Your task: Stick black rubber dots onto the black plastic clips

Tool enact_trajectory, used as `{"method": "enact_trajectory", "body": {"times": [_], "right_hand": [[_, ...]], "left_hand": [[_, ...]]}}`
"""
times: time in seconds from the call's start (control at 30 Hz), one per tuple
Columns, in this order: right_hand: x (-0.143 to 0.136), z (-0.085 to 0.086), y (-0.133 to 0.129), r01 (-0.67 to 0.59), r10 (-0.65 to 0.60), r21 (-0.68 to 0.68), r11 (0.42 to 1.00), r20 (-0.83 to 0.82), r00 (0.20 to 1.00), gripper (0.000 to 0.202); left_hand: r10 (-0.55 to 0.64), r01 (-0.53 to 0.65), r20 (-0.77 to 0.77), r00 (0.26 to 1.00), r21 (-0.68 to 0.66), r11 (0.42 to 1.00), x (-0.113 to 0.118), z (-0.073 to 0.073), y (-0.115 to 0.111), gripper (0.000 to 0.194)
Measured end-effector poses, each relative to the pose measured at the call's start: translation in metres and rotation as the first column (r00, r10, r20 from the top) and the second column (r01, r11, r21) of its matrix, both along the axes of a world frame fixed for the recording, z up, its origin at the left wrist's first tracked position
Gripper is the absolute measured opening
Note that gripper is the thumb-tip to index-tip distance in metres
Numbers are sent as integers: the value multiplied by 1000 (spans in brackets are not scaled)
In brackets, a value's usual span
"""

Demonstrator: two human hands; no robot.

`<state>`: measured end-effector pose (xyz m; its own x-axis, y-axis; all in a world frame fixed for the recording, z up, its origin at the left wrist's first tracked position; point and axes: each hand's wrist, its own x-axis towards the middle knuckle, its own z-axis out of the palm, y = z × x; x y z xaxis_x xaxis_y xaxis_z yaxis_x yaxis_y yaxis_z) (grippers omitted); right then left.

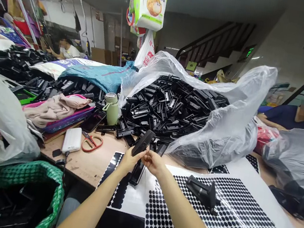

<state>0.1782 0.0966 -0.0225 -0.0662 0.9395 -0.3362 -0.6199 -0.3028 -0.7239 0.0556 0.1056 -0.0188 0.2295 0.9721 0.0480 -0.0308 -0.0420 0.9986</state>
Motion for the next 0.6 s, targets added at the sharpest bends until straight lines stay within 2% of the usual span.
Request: {"method": "enact_trajectory", "body": {"times": [0.1,0.17,0.2,0.3,0.37,0.5,0.6], "right_hand": [[2,8,-6,147,-150,32,989,125,981,10],[6,17,-8,229,-248,119,966,177,952,24],[7,22,-9,223,-259,181,958,208,943,32],[8,33,-9,52,-155,303,951,329,931,48],[4,34,-11,-23,-77,272,962,349,934,49],[-5,30,-21,-16,-44,216,976,268,963,44],[-14,26,-32,-61,14,228,972,201,979,42]], "left_hand": [[27,-27,7,1000,-52,998,-9,4,-6,42],[-42,39,-22,999,-123,992,-16,9,-12,42],[-81,73,-44,996,-165,984,-19,13,-16,42],[-124,101,-80,989,-238,966,-25,23,-27,42],[-91,73,-76,993,-215,974,-31,28,-33,52],[18,-19,-15,1000,-93,995,-45,32,-42,75],[91,-90,37,995,-28,996,-53,32,-51,70]]}}
